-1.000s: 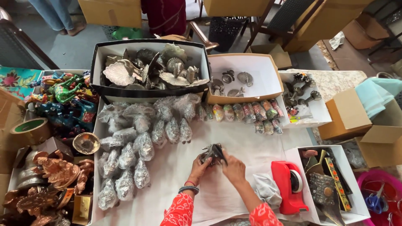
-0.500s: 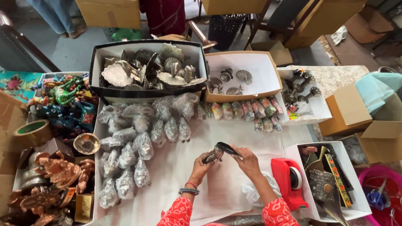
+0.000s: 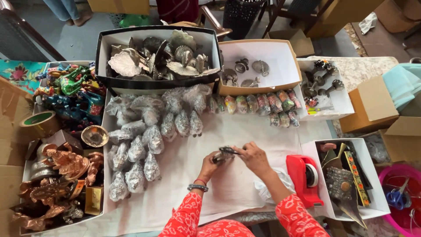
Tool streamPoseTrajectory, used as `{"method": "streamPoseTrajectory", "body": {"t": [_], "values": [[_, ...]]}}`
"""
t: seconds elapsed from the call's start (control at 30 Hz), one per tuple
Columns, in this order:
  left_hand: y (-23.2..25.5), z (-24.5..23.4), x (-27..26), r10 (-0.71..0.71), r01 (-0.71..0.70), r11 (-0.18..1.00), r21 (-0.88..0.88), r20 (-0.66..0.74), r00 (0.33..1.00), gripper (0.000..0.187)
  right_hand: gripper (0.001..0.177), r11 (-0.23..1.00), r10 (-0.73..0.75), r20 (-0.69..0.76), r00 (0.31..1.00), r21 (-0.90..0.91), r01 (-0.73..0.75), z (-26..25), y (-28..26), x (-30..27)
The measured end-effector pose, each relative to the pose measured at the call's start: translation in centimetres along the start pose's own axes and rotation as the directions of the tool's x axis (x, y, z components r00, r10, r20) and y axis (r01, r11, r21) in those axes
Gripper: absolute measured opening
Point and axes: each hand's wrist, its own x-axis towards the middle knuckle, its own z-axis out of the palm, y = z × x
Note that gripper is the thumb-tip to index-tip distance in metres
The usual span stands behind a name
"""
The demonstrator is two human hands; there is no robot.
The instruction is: The person uses a black brush to clean a small silver-colored decorative figurine. They hold the figurine in their left hand and scrub its surface with the brush in their right hand, turning the object to reach different sides.
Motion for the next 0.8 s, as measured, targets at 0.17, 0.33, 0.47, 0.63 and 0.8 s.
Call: {"method": "streamPoseTrajectory", "body": {"t": [0.17,0.33,0.47,0.63,0.8], "values": [[1.1,0.1,-0.4,0.058,-0.05,0.972,0.23,-0.028,0.998,0.037,0.048,0.998,-0.025,-0.011,1.0,-0.057,0.024,-0.9,-2.3,0.6],[5.1,0.6,-1.7,0.168,-0.093,0.796,0.598,-0.072,0.983,0.041,0.048,0.999,-0.017,0.061,0.998,-0.04,0.02,-2.0,-0.2,-1.4],[4.6,0.1,-1.5,0.163,-0.085,0.756,0.649,-0.061,0.985,0.04,0.051,0.999,0.045,0.073,0.996,-0.021,-0.043,-1.0,-2.0,-1.5],[4.7,0.4,-1.5,-0.006,0.055,0.844,0.534,-0.093,0.996,0.039,0.05,0.998,0.037,-0.046,0.998,-0.042,-0.038,2.0,-5.9,-0.1],[6.1,0.2,-1.8,0.163,-0.143,0.799,0.584,0.018,0.986,0.044,0.058,0.975,0.218,-0.284,0.934,0.107,-0.195,4.1,-7.7,-3.6]]}}
